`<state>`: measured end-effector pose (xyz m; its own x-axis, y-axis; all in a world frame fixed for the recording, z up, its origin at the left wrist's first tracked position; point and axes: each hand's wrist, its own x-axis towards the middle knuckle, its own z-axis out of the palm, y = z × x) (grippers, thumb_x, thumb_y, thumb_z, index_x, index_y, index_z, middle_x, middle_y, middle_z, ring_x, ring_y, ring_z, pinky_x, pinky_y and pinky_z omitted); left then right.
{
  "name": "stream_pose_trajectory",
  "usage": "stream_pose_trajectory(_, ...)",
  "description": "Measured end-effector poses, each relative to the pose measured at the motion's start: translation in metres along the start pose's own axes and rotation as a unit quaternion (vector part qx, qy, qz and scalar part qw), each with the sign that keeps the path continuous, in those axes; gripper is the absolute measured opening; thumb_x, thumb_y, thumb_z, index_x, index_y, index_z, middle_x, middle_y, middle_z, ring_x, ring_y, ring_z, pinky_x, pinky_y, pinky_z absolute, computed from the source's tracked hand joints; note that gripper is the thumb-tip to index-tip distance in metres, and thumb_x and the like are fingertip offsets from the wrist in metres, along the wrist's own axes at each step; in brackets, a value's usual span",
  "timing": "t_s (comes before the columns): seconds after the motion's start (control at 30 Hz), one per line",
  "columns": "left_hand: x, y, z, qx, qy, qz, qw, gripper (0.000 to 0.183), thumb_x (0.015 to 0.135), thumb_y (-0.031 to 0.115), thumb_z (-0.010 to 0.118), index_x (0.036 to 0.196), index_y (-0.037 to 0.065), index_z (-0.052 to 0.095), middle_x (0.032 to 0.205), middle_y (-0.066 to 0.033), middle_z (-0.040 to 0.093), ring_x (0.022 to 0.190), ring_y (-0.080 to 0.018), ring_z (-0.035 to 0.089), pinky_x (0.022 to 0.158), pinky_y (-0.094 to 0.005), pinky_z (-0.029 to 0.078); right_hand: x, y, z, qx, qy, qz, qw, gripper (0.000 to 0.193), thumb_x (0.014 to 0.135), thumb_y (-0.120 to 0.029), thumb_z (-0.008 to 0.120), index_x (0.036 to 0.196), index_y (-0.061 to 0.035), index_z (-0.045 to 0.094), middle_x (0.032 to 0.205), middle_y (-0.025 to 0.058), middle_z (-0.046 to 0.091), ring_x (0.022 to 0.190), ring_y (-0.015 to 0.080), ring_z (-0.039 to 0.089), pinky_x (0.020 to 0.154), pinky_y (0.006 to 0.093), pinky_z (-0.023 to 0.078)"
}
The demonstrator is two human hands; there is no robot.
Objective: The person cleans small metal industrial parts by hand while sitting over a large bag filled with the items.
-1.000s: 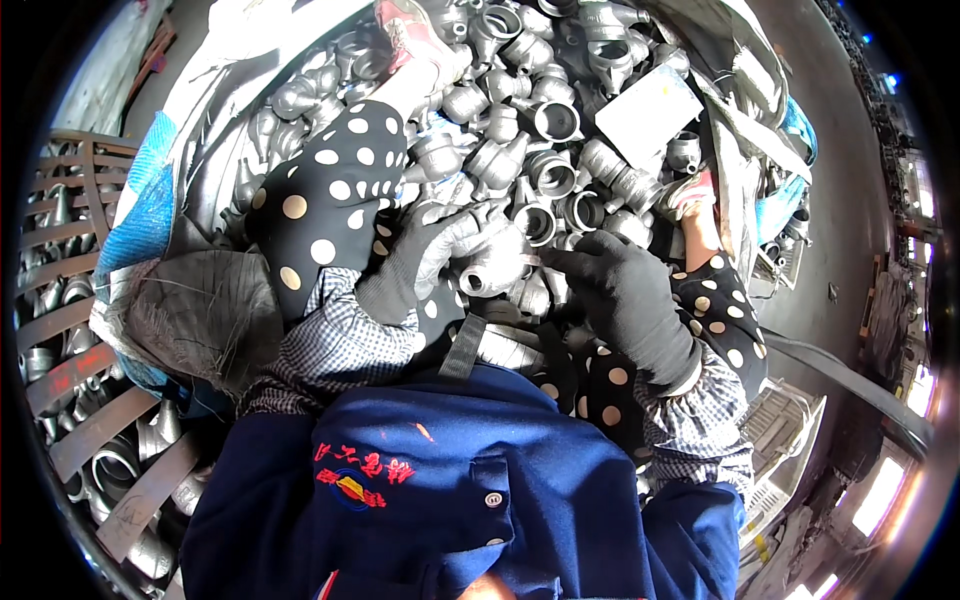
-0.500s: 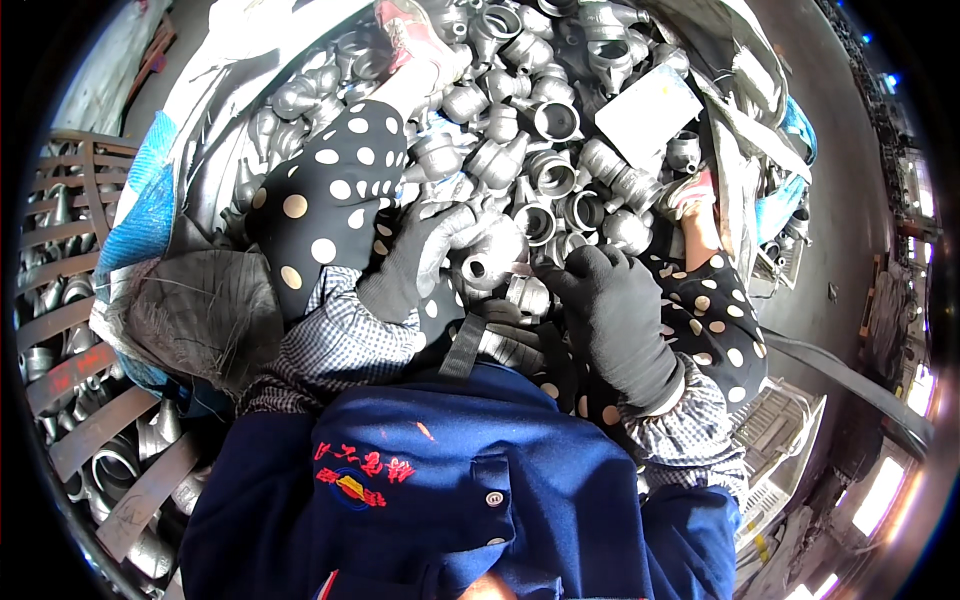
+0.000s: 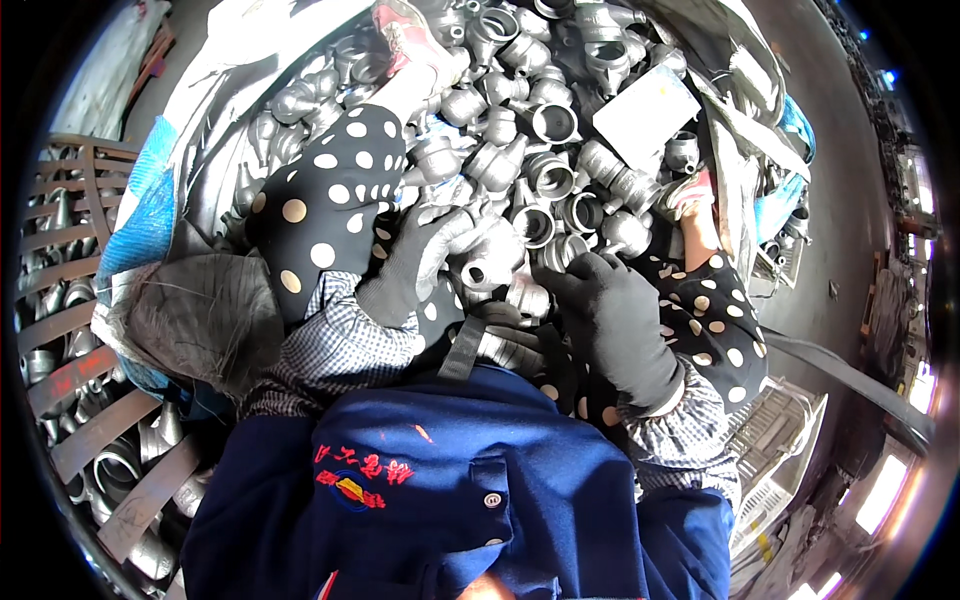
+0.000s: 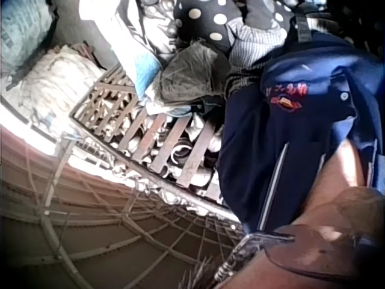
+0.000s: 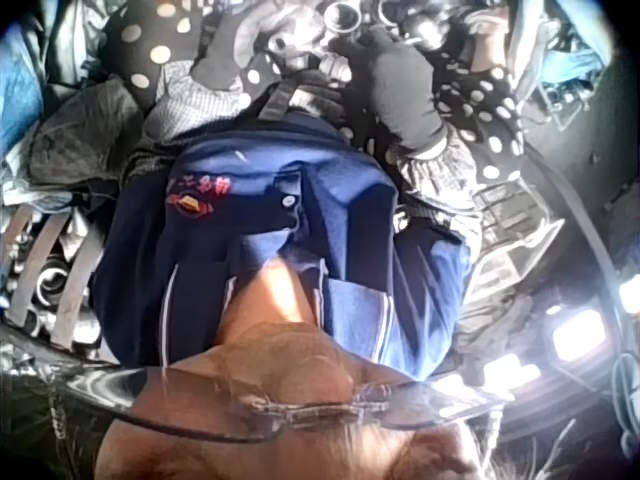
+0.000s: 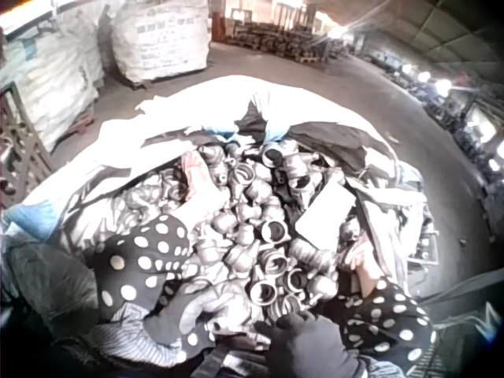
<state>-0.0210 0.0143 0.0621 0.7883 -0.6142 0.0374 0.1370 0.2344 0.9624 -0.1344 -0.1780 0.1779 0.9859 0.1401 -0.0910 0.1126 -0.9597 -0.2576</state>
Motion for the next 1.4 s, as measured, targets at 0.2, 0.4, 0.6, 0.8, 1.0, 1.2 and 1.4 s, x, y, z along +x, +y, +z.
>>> stream_pose_trajectory(0.2, -0.001, -0.001, -0.006, -0.154, 0.042, -0.184, 0.970, 0.028, 0.094, 0.009, 0.058, 0.119, -0.001, 0.060, 0.110, -0.0059, 0.065, 0.099, -0.0109, 0.062, 0.085, -0.0253, 0.051, -0.009, 0.028, 0.032, 0.473, 0.010, 0.181, 0.862, 0.041, 0.083, -0.013, 0.071, 0.121, -0.0004, 0.061, 0.102, 0.0107, 0.067, 0.084, 0.0186, 0.064, 0.074, 0.0296, 0.050)
stream_pose_trajectory(0.4, -0.002, 0.007, 0.009, -0.156, -0.036, -0.179, 0.971, 0.017, 0.091, 0.004, 0.059, 0.105, -0.003, 0.066, 0.085, -0.0047, 0.067, 0.074, -0.0095, 0.062, 0.067, -0.0225, 0.051, 0.013, 0.024, 0.075, 0.591, 0.127, 0.246, 0.758, 0.044, 0.090, -0.023, 0.066, 0.123, 0.0062, 0.058, 0.105, 0.0138, 0.067, 0.093, 0.0136, 0.060, 0.083, 0.0270, 0.047)
stream_pose_trajectory(0.6, -0.005, 0.006, 0.009, -0.156, -0.008, -0.193, 0.969, 0.014, 0.089, -0.001, 0.056, 0.099, -0.003, 0.064, 0.086, -0.0064, 0.066, 0.078, -0.0120, 0.063, 0.073, -0.0227, 0.050, 0.025, -0.001, 0.084, 0.353, 0.175, 0.223, 0.892, 0.057, 0.088, -0.035, 0.064, 0.130, 0.0002, 0.053, 0.108, 0.0223, 0.063, 0.099, 0.0320, 0.062, 0.087, 0.0377, 0.047)
stream_pose_trajectory(0.8, -0.006, -0.005, 0.002, -0.195, -0.035, -0.168, 0.966, 0.027, 0.086, -0.004, 0.049, 0.107, -0.003, 0.065, 0.099, -0.0086, 0.066, 0.093, -0.0170, 0.064, 0.084, -0.0280, 0.052, 0.011, 0.004, 0.082, 0.289, 0.138, 0.166, 0.933, 0.063, 0.083, -0.030, 0.068, 0.138, -0.0087, 0.047, 0.110, 0.0148, 0.060, 0.096, 0.0307, 0.061, 0.079, 0.0381, 0.050)
stream_pose_trajectory(1.0, -0.003, -0.020, -0.004, -0.260, -0.029, -0.183, 0.948, 0.048, 0.083, -0.006, 0.049, 0.131, -0.006, 0.051, 0.126, -0.0129, 0.058, 0.118, -0.0197, 0.056, 0.098, -0.0298, 0.046, -0.001, 0.033, 0.112, 0.312, 0.157, 0.170, 0.921, 0.057, 0.079, -0.014, 0.074, 0.132, -0.0051, 0.053, 0.106, 0.0129, 0.062, 0.096, 0.0274, 0.062, 0.085, 0.0342, 0.050)
stream_pose_trajectory(1.2, 0.000, 0.005, 0.009, -0.236, -0.056, -0.220, 0.945, 0.043, 0.081, -0.001, 0.050, 0.124, -0.005, 0.057, 0.117, -0.0105, 0.062, 0.106, -0.0177, 0.061, 0.087, -0.0277, 0.050, 0.007, 0.034, 0.092, 0.569, 0.136, 0.212, 0.783, 0.049, 0.085, -0.004, 0.067, 0.131, 0.0028, 0.052, 0.118, 0.0114, 0.062, 0.105, 0.0143, 0.059, 0.091, 0.0268, 0.046)
stream_pose_trajectory(1.4, 0.000, 0.003, 0.009, -0.231, -0.099, -0.199, 0.947, 0.044, 0.082, -0.001, 0.058, 0.125, -0.005, 0.051, 0.104, -0.0079, 0.060, 0.094, -0.0163, 0.059, 0.087, -0.0284, 0.047, 0.021, 0.020, 0.079, 0.553, 0.138, 0.093, 0.817, 0.050, 0.087, -0.002, 0.063, 0.135, 0.0028, 0.049, 0.117, 0.0088, 0.063, 0.101, 0.0099, 0.059, 0.087, 0.0226, 0.048)
